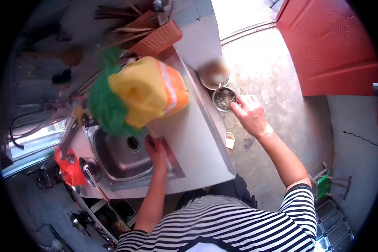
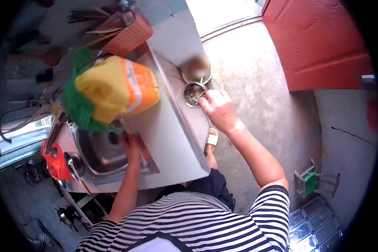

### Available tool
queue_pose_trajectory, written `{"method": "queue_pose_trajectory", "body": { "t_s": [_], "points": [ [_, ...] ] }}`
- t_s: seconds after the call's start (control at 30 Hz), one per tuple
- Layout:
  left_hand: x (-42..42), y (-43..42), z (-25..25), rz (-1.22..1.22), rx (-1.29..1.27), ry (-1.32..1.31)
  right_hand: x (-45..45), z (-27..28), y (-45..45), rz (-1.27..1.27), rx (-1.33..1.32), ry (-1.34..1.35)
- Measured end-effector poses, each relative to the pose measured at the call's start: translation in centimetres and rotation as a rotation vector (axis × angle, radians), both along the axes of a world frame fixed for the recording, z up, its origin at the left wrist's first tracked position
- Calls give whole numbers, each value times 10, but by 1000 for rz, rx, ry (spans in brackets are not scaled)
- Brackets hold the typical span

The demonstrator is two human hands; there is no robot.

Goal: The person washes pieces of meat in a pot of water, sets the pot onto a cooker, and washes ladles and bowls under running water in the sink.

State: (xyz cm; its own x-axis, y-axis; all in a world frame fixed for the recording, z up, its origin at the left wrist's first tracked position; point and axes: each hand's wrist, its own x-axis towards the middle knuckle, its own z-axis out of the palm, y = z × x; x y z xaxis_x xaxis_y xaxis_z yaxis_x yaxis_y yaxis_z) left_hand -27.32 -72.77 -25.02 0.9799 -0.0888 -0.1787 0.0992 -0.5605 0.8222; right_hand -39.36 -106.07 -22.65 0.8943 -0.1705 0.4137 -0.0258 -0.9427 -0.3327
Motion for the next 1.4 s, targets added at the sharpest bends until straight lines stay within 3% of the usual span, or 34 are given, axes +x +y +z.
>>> {"method": "queue_pose_trajectory", "body": {
  "t_s": [0.07,0.13,0.2,0.27,0.33,0.37,0.43,0.47,0.5,0.53,0.57,0.63,0.67,0.8,0.83,0.87,0.93,0.97,1.0,1.07,1.1,1.17,1.2,1.27,1.33,1.4],
  "points": [
    [-11,-3,-16,29,179,-284,13,-47,-24,-36,37,67],
    [-14,-6,-17,75,145,-201,32,-101,-33,-75,80,132],
    [-15,-7,-15,121,110,-122,53,-159,-32,-231,340,169],
    [-15,-9,-14,83,257,-129,76,-233,-25,-331,659,62],
    [-17,-43,2,242,227,7,102,-307,-20,-385,1036,37],
    [-18,-55,9,212,274,22,113,-328,-20,-391,1054,37],
    [-19,-51,5,248,410,34,135,-360,-18,-479,1735,11],
    [-21,-39,1,315,495,28,145,-372,-17,-475,1828,-120],
    [-26,-28,3,131,766,26,155,-394,-18,-550,2007,-122],
    [-24,-42,7,181,770,39,162,-424,-16,-629,2186,-117],
    [-23,-57,10,231,772,52,166,-451,-14,-717,2244,-12],
    [-11,-87,3,493,500,66,180,-457,-14,-711,2321,-117],
    [-9,-85,1,344,643,12,186,-459,-15,-692,2386,-210],
    [-18,-72,3,-200,1114,-138,195,-492,-6,-789,2190,132],
    [-17,-75,1,-282,1172,-163,201,-479,-8,-723,2359,-42],
    [-18,-83,-2,-42,679,-31,208,-471,-7,-727,2359,-37],
    [-17,-93,1,197,184,107,216,-466,-7,-710,2404,-118],
    [-18,-94,2,241,219,116,212,-497,4,-811,2102,169],
    [-16,-93,2,244,333,109,212,-574,31,-887,1658,417],
    [-13,-92,1,244,452,99,215,-480,8,-768,2143,109],
    [-13,-92,2,249,484,99,221,-463,4,-769,2140,110],
    [-14,-90,4,254,533,101,223,-443,1,-659,2518,-115],
    [-14,-89,4,255,555,103,217,-454,8,-655,2515,-109],
    [-9,-87,6,242,587,90,213,-486,29,-872,1250,415],
    [-13,-81,12,227,630,95,207,-445,35,-765,1154,374],
    [-19,-76,20,229,684,122,189,-380,31,-485,863,176]
  ]
}}
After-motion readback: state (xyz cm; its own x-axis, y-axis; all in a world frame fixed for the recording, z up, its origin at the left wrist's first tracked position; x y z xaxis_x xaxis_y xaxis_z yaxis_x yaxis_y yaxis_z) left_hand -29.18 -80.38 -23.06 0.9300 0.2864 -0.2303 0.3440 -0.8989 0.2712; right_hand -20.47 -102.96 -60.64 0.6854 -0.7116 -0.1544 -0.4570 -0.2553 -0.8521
